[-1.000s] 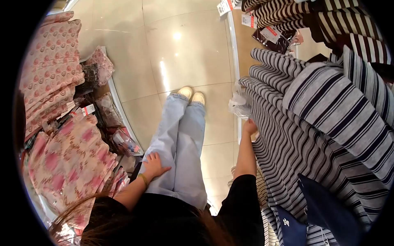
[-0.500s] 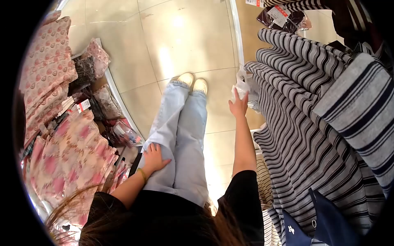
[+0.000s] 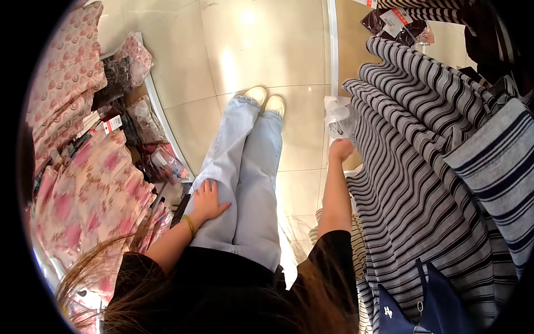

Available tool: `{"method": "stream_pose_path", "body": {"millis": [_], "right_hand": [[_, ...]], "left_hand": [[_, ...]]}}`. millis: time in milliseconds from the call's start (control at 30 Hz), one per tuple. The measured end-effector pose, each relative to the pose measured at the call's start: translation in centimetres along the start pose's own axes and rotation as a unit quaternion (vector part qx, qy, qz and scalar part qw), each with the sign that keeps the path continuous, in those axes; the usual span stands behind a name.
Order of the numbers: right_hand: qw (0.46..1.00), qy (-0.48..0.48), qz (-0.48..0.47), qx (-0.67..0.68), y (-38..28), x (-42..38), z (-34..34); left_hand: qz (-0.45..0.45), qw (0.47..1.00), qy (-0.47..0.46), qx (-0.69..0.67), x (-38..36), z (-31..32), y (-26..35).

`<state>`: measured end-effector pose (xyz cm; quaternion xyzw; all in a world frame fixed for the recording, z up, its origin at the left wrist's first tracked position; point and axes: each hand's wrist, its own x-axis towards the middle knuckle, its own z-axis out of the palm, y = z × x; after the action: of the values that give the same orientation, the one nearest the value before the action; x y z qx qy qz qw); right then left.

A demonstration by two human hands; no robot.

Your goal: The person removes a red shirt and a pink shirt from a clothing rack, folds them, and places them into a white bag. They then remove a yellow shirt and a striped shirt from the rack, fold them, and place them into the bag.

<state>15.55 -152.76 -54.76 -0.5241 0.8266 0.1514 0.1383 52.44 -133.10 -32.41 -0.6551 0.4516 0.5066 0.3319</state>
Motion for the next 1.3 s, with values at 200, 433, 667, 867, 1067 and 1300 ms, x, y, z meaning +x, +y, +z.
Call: {"method": "stream_pose_path", "body": {"millis": [200, 433, 667, 867, 1067, 1300], "right_hand": [[0.992, 0.057, 0.022, 0.112, 2.3, -1.6, -3.7], [0.874, -0.180, 0.114, 0.436, 2.1, -5.7, -10.3], [0.823, -0.309, 0.014, 0.476, -6.5, -16.3, -15.0], [0.792, -0.340, 0.027, 0.507, -11.4, -21.3, -18.1], [0.791, -0.335, 0.045, 0.509, -11.9, -21.9, -18.6], [0.787, -0.291, 0.044, 0.542, -11.1, -19.9, -19.4]], "left_hand": [[0.085, 0.996, 0.029, 0.004, -0.4, -0.7, 0.0], [0.262, 0.954, -0.005, -0.146, -0.5, -6.1, 3.2], [0.329, 0.855, 0.274, -0.293, 2.1, -13.3, 12.5], [0.006, 0.987, 0.145, 0.076, 6.2, -11.7, 10.5], [-0.112, 0.990, 0.025, -0.081, 7.8, -10.0, 2.1], [0.204, 0.945, 0.248, -0.062, 5.5, -11.7, 1.5]]}}
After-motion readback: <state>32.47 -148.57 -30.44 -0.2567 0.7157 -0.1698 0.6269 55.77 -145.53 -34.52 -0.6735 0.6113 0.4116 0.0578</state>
